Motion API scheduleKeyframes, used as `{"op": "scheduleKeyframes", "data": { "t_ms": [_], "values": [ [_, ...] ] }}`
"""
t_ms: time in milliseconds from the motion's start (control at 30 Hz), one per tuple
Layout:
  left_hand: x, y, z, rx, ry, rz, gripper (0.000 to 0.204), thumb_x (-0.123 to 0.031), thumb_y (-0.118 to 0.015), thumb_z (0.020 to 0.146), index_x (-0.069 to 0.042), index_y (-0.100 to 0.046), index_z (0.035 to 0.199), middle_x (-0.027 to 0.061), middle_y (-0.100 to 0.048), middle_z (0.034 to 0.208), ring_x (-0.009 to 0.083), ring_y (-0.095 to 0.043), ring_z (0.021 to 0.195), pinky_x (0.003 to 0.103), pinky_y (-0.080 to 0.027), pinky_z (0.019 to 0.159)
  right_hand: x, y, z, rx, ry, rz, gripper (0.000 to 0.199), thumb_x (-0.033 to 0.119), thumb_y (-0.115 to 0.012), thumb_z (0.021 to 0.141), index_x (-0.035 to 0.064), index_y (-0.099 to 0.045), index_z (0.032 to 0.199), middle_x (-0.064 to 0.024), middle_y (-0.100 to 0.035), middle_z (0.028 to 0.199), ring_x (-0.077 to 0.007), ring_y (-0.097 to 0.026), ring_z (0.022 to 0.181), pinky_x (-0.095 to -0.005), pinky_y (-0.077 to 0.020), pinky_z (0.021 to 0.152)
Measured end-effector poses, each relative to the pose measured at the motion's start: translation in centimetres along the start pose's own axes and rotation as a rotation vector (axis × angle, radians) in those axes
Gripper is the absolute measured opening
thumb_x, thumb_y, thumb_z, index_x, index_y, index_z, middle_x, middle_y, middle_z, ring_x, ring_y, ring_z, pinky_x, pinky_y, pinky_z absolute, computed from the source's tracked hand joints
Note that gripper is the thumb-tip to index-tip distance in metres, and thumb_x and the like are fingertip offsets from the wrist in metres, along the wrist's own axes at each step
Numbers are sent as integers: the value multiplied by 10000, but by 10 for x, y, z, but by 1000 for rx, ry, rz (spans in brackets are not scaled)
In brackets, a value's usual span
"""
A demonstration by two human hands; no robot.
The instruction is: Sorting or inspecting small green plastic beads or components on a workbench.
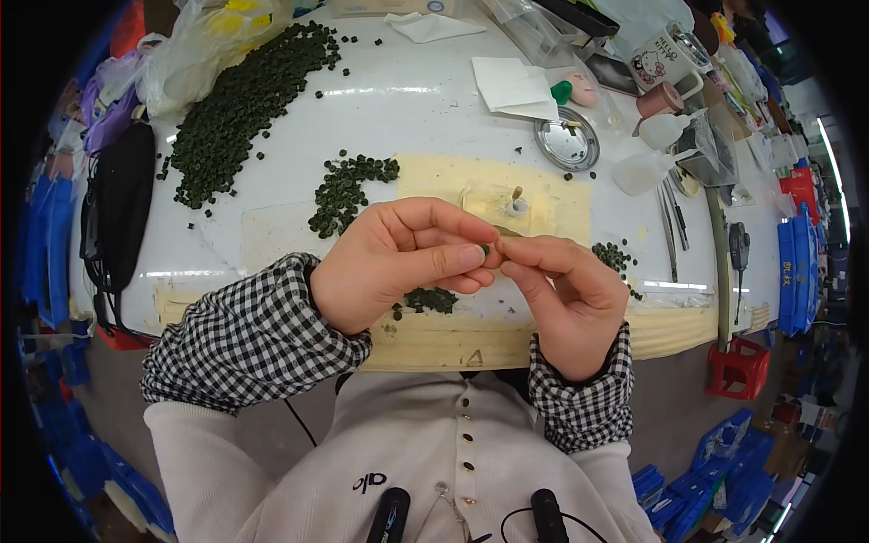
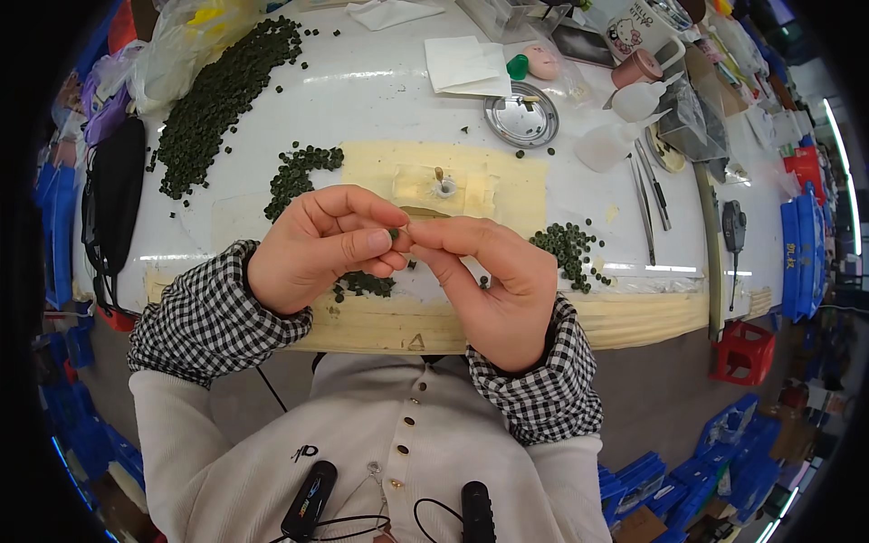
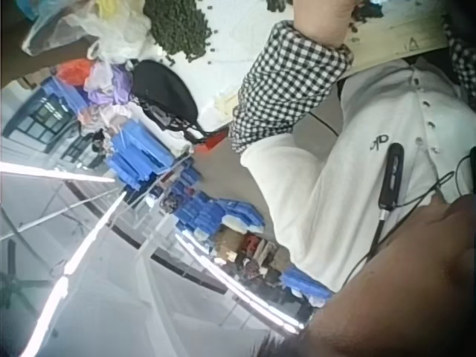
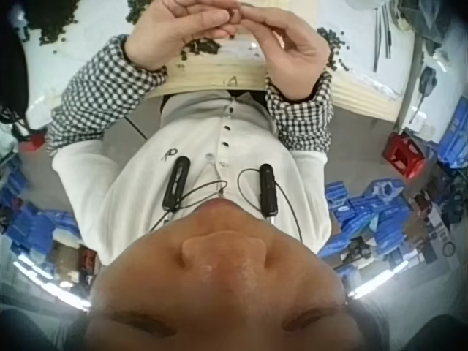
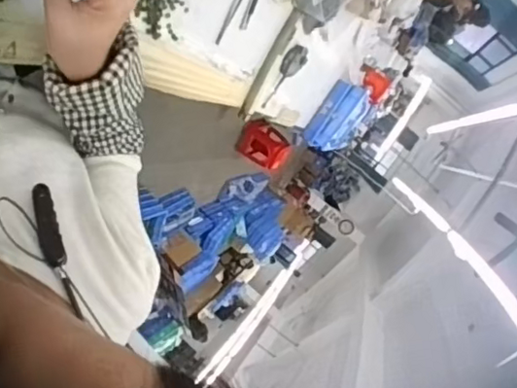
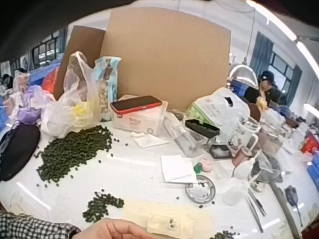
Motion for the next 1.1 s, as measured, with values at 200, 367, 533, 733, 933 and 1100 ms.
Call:
{"op": "scheduleKeyframes", "data": {
  "t_ms": [200,367,533,733,933,1100],
  "values": [
    [2,-1,-1,2,-7,14,175,-29,-594,926,23,-622,1090,132,-687,968,162,-683,869,261,-574,785,-5,-3,-4,-26,-108,117,150,-62,-665,835,-36,-655,983,-106,-684,952,-146,-650,882,-273,-517,785],
    [5,-1,-2,-9,20,4,154,-32,-613,915,25,-639,1056,135,-696,944,161,-690,829,262,-581,756,-6,-2,0,-15,66,-13,148,-67,-693,803,-22,-650,938,-108,-676,932,-167,-646,830,-275,-516,757],
    [4,-2,-3,-39,4,-29,152,-35,-611,918,24,-639,1055,135,-698,959,152,-691,820,256,-581,747,-3,-3,2,6,152,-116,195,-71,-699,790,-9,-667,973,-125,-676,963,-206,-666,858,-284,-531,753],
    [3,-2,-4,-59,-10,-75,144,-37,-596,929,21,-636,1054,131,-701,966,148,-692,815,244,-580,740,1,-1,-1,55,194,-186,272,-85,-696,784,-12,-680,1045,-143,-665,1021,-221,-676,900,-275,-545,772],
    [2,-2,-4,-79,-58,6,139,-20,-616,912,36,-648,1035,137,-700,947,144,-689,816,248,-576,753,1,-3,0,73,242,-253,299,-91,-693,787,-6,-685,1073,-144,-659,1039,-212,-674,891,-261,-548,753],
    [-2,-4,-6,-90,-233,278,149,21,-628,890,56,-658,1031,129,-699,918,134,-679,805,239,-567,750,1,-1,-1,98,243,-263,304,-85,-701,786,11,-692,1074,-135,-661,1039,-197,-670,878,-255,-550,746]
  ]
}}
Point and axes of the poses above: each hand's wrist, its own z-axis towards the middle knuckle, its own y-axis out of the back of the hand, x = y × z, the point moved 1 cm from there along z, towards the middle knuckle
